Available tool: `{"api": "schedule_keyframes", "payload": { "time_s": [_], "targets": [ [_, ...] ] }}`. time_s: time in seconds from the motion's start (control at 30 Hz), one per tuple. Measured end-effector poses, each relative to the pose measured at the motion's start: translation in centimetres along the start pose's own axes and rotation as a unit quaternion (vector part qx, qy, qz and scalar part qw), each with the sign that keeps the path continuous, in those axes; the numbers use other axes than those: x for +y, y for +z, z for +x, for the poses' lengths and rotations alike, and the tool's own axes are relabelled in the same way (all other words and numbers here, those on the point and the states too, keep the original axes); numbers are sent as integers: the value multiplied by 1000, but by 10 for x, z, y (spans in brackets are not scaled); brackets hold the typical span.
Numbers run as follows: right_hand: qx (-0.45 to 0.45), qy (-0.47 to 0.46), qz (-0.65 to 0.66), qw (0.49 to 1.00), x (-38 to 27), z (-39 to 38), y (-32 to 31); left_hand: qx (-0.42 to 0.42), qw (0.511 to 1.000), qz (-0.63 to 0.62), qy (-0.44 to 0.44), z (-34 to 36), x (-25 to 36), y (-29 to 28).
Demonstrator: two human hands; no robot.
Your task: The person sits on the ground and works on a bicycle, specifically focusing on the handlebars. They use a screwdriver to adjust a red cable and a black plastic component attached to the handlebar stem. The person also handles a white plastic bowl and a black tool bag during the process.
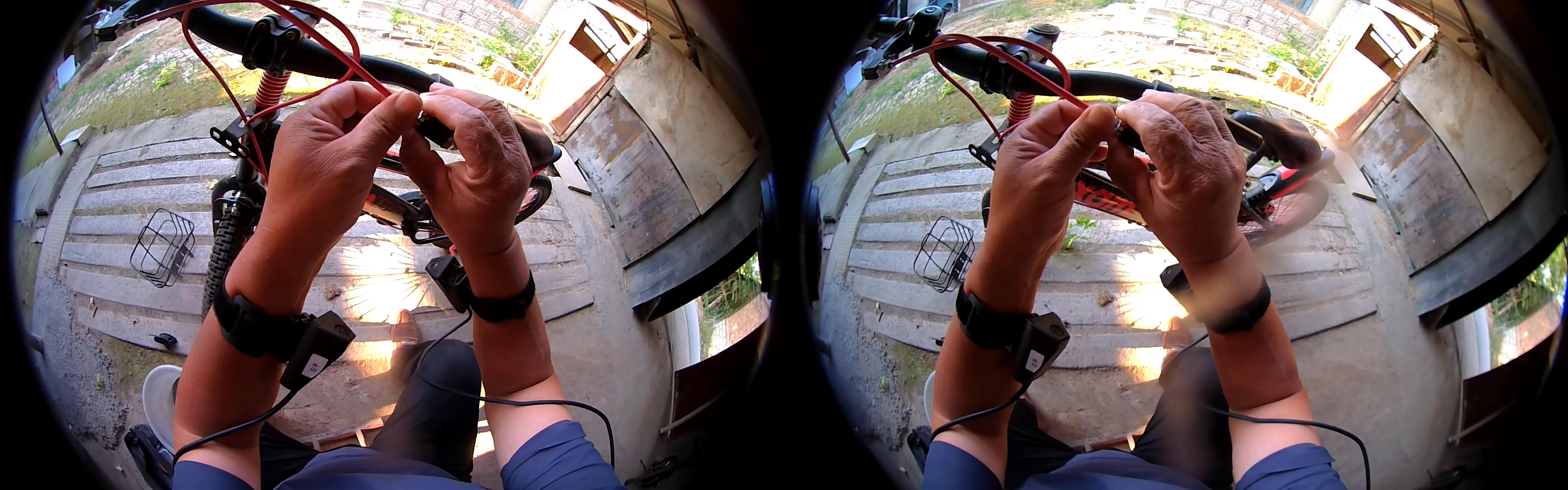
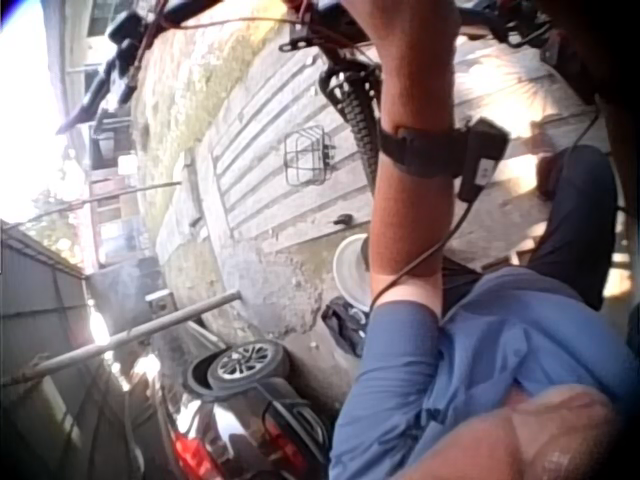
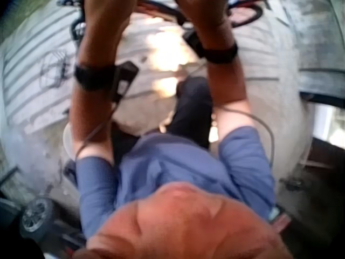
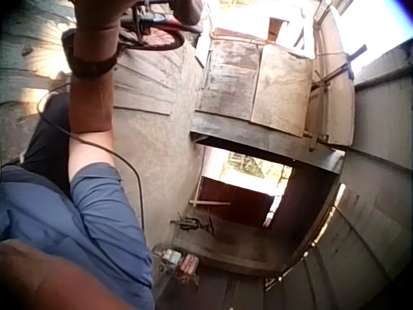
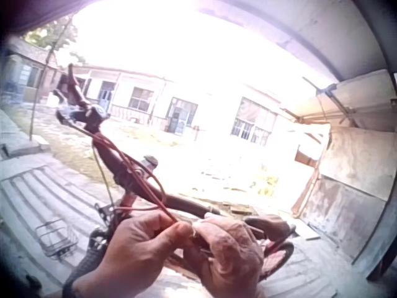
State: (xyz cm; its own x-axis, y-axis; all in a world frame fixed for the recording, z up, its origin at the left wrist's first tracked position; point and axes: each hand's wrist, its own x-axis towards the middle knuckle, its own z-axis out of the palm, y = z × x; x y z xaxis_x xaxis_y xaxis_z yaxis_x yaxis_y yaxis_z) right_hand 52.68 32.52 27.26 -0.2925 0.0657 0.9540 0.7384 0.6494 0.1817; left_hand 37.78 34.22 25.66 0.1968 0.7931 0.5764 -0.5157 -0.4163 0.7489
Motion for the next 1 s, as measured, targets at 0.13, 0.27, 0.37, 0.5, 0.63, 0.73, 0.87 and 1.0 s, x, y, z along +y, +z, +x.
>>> {"api": "schedule_keyframes", "payload": {
  "time_s": [0.13,0.27,0.37,0.5,0.63,0.73,0.87,1.0],
  "targets": [
    [1,-11,0,1000,2,0,1,11,1000,17,14,1,0,2],
    [-2,-18,-3,1000,3,0,0,2,1000,-7,24,0,-1,4],
    [-3,-16,-1,1000,3,0,0,-13,1000,-1,20,0,-1,1],
    [-8,-11,-1,1000,1,1,-2,0,1000,-20,13,-1,-2,5],
    [-6,-3,-2,1000,0,0,-1,7,1000,-12,-13,-4,-2,3],
    [-7,-2,-2,1000,1,0,-3,12,999,36,-11,-1,-1,3],
    [-3,-4,1,1000,0,1,-2,28,999,24,15,-1,1,9],
    [-3,-4,-3,1000,1,0,-2,20,1000,17,15,-2,-1,8]
  ]
}}
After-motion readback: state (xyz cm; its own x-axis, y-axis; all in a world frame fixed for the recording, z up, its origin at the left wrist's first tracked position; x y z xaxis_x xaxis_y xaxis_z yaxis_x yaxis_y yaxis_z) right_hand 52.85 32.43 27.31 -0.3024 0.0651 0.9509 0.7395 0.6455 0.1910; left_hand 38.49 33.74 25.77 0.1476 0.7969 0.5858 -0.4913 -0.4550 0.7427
